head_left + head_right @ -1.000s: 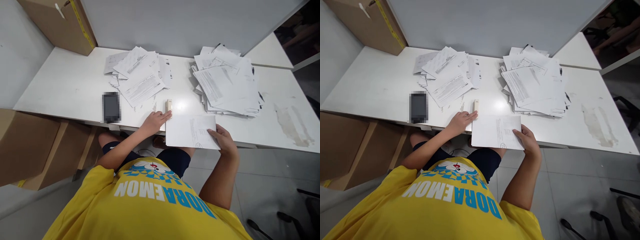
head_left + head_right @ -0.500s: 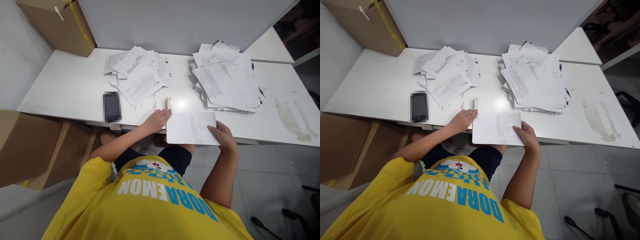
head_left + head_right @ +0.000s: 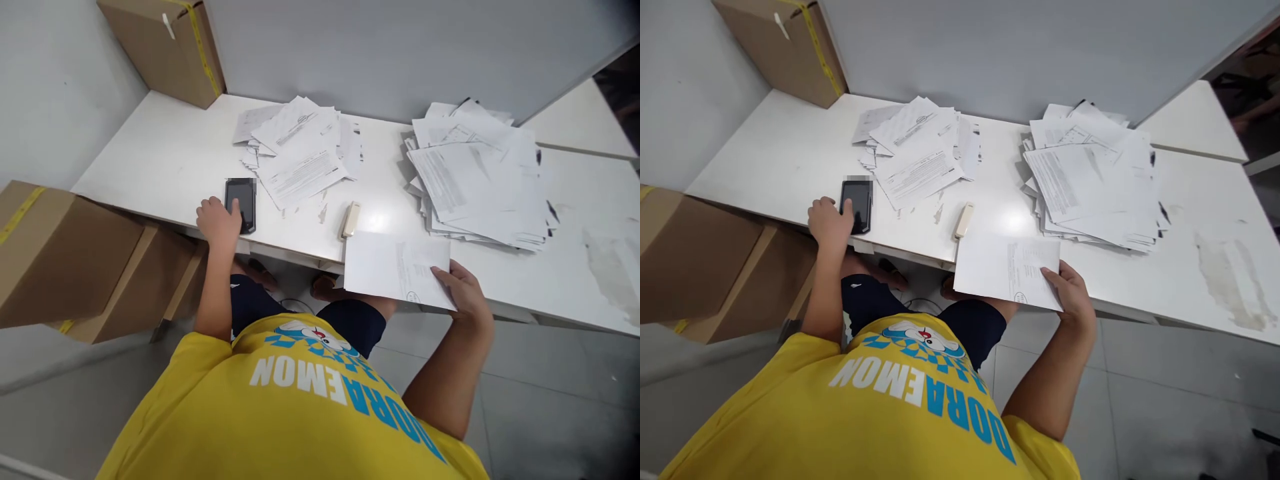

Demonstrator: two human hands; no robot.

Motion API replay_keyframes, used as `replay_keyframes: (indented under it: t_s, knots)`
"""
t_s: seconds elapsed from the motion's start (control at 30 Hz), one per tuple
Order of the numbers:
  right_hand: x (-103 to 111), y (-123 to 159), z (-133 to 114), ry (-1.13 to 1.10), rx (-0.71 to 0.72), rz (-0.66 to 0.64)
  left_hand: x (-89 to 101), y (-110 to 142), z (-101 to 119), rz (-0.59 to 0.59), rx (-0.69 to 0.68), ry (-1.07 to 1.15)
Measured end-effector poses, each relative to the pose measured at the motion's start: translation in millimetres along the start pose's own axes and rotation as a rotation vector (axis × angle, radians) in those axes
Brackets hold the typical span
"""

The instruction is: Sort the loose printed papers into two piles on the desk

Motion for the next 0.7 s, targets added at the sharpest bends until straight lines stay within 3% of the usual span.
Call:
replay_keyframes:
  t_s: [0.07,0.13,0.43,0.7]
  knots:
    - [0.7,0.4,0.2,-0.009,0.005,-0.008,-2.0,-9.8,-20.6,-0.051,0.081,-0.016]
    - [1.9,1.2,1.7,-0.027,0.006,0.005,-8.1,-13.3,-25.2,-0.072,0.074,0.009]
    - [2.5,7.0,0.7,-0.067,0.025,0.085,-15.4,-14.1,-24.7,-0.022,0.020,0.086]
    - [1.4,6.4,0.9,-0.085,0.027,0.078,-14.8,-14.5,-23.5,-0.031,0.025,0.082]
Point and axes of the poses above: each hand's wrist, its own y-axis away from the middle knuckle, its own x-axis out of the back of the hand, z = x × y, the point moved 8 cm from there along -y, towards the middle knuckle, and after that the axes turned 8 degrees about y, right-handed, at the moved point
